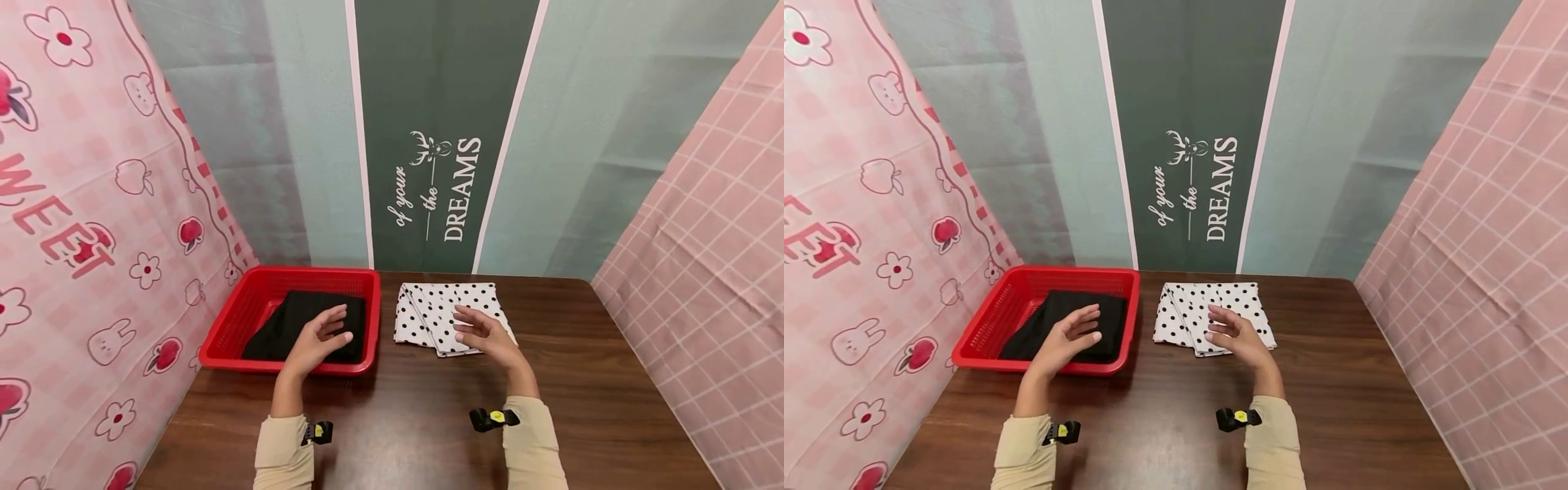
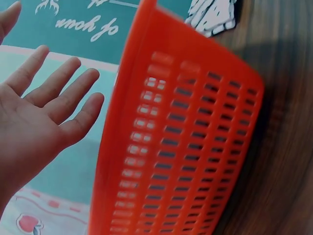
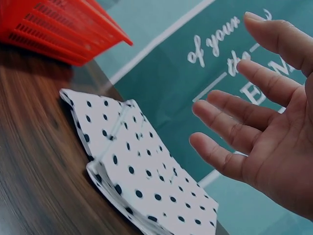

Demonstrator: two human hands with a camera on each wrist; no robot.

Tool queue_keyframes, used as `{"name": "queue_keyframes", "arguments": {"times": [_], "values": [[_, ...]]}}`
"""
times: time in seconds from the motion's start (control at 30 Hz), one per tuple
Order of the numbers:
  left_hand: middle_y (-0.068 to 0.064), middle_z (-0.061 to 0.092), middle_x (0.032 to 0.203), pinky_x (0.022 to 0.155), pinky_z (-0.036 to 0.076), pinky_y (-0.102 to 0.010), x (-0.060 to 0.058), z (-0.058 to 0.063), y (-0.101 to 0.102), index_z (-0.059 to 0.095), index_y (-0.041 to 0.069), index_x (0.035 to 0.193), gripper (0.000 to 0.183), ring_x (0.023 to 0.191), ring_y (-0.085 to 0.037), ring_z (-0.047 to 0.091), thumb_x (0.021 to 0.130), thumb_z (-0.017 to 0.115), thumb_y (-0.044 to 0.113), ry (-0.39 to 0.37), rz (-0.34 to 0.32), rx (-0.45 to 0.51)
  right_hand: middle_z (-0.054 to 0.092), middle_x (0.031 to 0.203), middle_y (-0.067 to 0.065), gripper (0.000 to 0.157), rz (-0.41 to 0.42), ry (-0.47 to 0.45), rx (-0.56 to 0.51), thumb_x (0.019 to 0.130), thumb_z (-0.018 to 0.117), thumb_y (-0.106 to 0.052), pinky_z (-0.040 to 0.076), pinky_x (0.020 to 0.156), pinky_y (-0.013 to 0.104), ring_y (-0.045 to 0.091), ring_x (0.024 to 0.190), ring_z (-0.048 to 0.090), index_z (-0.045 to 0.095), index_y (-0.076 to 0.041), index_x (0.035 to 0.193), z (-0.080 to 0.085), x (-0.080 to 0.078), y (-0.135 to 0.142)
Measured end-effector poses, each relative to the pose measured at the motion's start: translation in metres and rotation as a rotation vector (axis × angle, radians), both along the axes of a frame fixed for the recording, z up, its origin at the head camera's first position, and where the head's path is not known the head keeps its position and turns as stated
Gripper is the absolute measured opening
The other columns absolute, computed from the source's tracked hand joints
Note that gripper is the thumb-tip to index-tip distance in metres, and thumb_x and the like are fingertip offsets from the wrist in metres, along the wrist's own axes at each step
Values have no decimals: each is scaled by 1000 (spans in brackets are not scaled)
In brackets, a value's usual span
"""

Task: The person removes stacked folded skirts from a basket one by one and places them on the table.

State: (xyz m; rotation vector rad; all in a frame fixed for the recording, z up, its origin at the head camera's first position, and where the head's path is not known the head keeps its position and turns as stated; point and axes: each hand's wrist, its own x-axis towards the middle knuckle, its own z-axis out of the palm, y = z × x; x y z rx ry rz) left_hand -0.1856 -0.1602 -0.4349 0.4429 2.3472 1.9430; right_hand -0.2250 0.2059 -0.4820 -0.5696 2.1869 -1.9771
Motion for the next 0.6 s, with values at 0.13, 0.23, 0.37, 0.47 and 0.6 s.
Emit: {"name": "queue_keyframes", "arguments": {"times": [0.13, 0.23, 0.37, 0.47, 0.6], "values": [[-22, 43, 135, 93, 41, -48, -1, 3, -10, 42, 1, 137, 56, 121, -39, 41, 87, 65, 6, -12, 11, -14, 41, 135, 26, 60, 44, -40, -16, 86, 65, -4, 46, 86, 29, 51, 120, 36, 37, 3, 139, 1, -6, -10], [-23, 42, 135, 93, 40, -49, -2, 4, -16, 41, 1, 137, 56, 121, -40, 41, 87, 65, 6, -16, 23, -29, 40, 136, 25, 61, 69, -50, -22, 86, 66, -5, 46, 87, 31, 50, 121, 36, 37, 2, 139, 3, -10, -18], [-23, 42, 135, 93, 39, -50, -5, 4, -24, 41, 1, 138, 56, 121, -40, 41, 87, 65, 5, -15, 34, -41, 41, 136, 24, 62, 97, -53, -44, 85, 66, -6, 46, 88, 33, 46, 121, 39, 38, 2, 139, 5, -14, -31], [-24, 41, 136, 93, 39, -50, -7, 3, -29, 40, 1, 138, 57, 122, -41, 40, 87, 64, 5, -17, 32, -42, 42, 135, 23, 61, 119, -61, -53, 84, 66, -4, 46, 88, 35, 45, 120, 41, 39, 2, 138, 7, -18, -41], [-24, 40, 137, 93, 39, -51, -8, 5, -36, 39, 1, 139, 57, 122, -41, 39, 88, 64, 6, -20, 36, -58, 43, 137, 21, 59, 148, -63, -10, 85, 65, -1, 46, 88, 36, 40, 120, 44, 40, 3, 138, 8, -23, -55]]}}
